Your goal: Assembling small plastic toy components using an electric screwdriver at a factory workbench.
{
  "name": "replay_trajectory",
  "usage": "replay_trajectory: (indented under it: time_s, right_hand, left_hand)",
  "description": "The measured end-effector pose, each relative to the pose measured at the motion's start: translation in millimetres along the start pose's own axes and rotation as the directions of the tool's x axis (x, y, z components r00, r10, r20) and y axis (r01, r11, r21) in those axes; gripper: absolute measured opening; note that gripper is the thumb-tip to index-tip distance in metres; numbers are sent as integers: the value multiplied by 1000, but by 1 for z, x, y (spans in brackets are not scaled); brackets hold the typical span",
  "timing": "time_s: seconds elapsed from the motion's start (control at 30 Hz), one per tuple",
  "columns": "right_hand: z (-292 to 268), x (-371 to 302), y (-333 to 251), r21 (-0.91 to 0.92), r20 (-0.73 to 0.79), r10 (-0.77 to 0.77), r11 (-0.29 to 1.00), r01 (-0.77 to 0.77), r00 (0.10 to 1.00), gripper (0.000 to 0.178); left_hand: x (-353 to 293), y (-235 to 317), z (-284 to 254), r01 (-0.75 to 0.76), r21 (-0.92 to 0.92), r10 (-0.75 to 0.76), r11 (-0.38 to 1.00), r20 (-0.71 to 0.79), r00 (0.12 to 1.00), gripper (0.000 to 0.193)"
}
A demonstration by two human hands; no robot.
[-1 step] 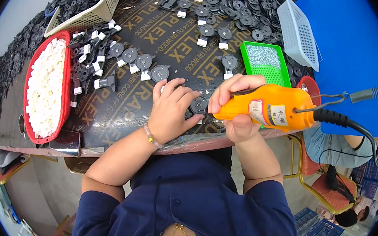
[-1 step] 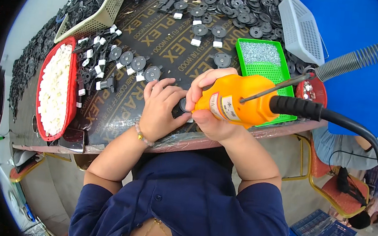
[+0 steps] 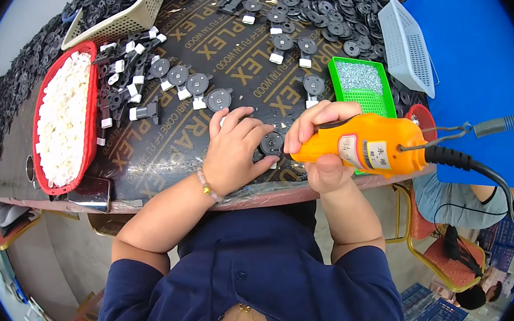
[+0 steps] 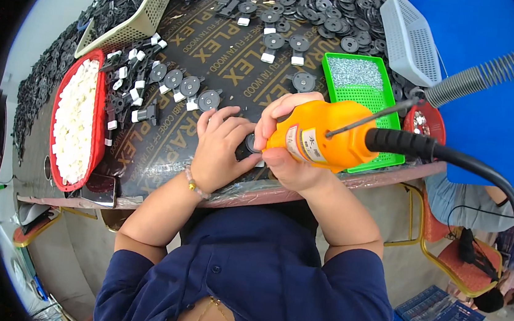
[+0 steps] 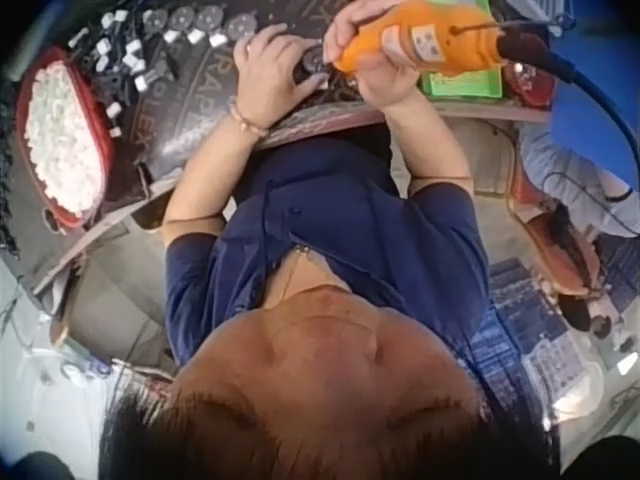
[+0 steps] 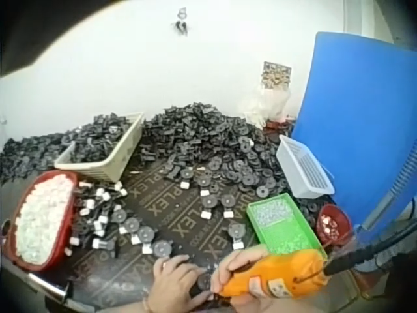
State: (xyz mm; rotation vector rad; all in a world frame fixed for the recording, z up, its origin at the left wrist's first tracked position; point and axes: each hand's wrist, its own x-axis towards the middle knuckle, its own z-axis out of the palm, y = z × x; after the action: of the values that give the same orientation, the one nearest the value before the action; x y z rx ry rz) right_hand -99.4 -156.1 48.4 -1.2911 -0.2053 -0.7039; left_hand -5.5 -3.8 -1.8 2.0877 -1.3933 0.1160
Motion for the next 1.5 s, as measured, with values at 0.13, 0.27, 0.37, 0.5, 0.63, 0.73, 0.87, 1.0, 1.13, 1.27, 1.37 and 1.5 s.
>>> replay_trajectory:
  time_s: [0.13, 0.27, 0.37, 0.5, 0.63, 0.73, 0.87, 1.0, 1.13, 1.27, 1.37, 1.5]
  right_hand:
    - [2, 0, 3, 4, -10, 26, 1000, -26, 1000, 59]
    - [9, 0, 4, -38, 33, 40, 999, -39, 999, 56]
    - [15, 0, 4, -87, 89, 32, 996, -24, 996, 54]
    - [15, 0, 5, -45, -26, 34, 998, -36, 999, 53]
    - [-1, -1, 1, 108, -73, 11, 994, -4, 997, 55]
    - [-19, 3, -27, 91, -59, -186, 977, 191, 981, 58]
    - [-51, -5, -60, -36, -109, -271, 963, 268, 957, 59]
    - [-74, -9, -61, -170, -152, -298, 947, 272, 942, 58]
    - [-82, -13, -64, -227, -195, -312, 937, 267, 930, 58]
    - [-72, -12, -65, -272, -206, -294, 933, 234, 933, 59]
    - [-67, -13, -63, -293, -202, -288, 930, 223, 936, 59]
    - [-76, -22, -69, -347, -256, -316, 912, 219, 914, 60]
  left_hand:
    - [-1, -1, 1, 1, -9, -1, 1000, -5, 1000, 52]
    - [0, -2, 1, -3, -3, 3, 1000, -13, 1000, 51]
    - [-2, -2, 0, -3, 4, 3, 1000, -13, 1000, 50]
    - [-3, 1, 0, 7, -21, -7, 1000, -7, 1000, 50]
    - [-7, 3, -9, 4, -18, -3, 1000, 36, 999, 49]
    - [-6, 0, -62, 71, 108, -77, 992, 47, 996, 50]
    - [-20, -49, -111, 246, 362, -269, 899, 14, 963, 50]
    - [-24, -93, -111, 316, 493, -344, 810, -37, 938, 59]
    - [25, -85, -117, 201, 477, -195, 855, -64, 979, 61]
    - [118, -116, -79, 1, 461, 69, 887, -135, 988, 54]
    - [187, -151, -30, -19, 458, 65, 889, -86, 994, 40]
    - [242, -173, 8, -57, 469, 62, 881, 4, 998, 30]
